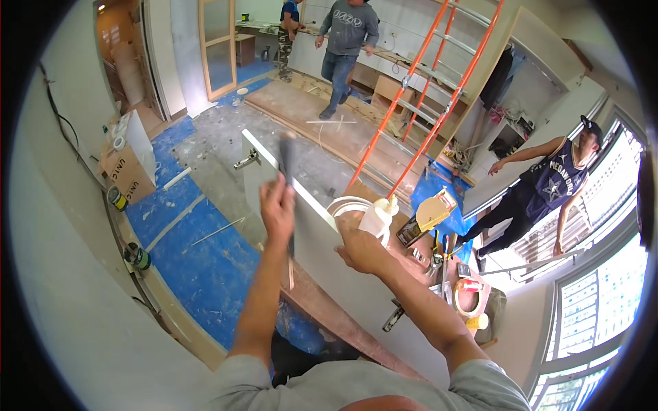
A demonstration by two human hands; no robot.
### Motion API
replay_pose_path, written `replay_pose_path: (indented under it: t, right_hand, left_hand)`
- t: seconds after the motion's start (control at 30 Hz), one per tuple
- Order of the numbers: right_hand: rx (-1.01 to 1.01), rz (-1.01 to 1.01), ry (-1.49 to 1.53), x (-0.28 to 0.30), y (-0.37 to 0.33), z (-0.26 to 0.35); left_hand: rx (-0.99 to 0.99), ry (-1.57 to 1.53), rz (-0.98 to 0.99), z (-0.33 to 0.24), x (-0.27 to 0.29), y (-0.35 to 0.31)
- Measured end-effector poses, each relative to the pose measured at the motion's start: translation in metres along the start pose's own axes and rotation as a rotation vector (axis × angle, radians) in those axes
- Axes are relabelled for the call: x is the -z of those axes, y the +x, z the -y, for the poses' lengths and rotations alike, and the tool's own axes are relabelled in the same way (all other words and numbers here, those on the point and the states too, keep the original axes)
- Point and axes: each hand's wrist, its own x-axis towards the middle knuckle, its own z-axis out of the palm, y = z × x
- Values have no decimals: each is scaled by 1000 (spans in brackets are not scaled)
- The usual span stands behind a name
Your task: The person sands the edge of a white board using a sanding block, then wipes the surface and continues sanding the edge.
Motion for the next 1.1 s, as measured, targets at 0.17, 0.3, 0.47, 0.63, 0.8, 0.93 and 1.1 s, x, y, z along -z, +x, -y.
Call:
replay_pose_path:
  t: [0.17, 0.3, 0.47, 0.63, 0.8, 0.93, 1.1]
  right_hand:
    - [80, -74, -278, -25, 10, -8]
    - [6, -55, -12, -14, 0, -12]
    - [-27, 18, 33, -7, 0, 13]
    - [9, -37, -9, -11, -1, 0]
    - [81, -136, -147, -23, 1, -17]
    - [24, 0, -66, -13, 5, 9]
    - [14, -59, -148, -18, 4, -3]
  left_hand:
    - [-100, -102, -88, -14, 8, -4]
    - [-80, -101, 76, -57, 10, -77]
    - [43, 61, -77, 21, 23, 28]
    - [-20, -115, -19, -51, 11, -64]
    - [-7, -85, 42, -68, 11, -83]
    - [-50, -30, -125, -4, 18, 1]
    - [-67, -108, 34, -98, 17, -106]
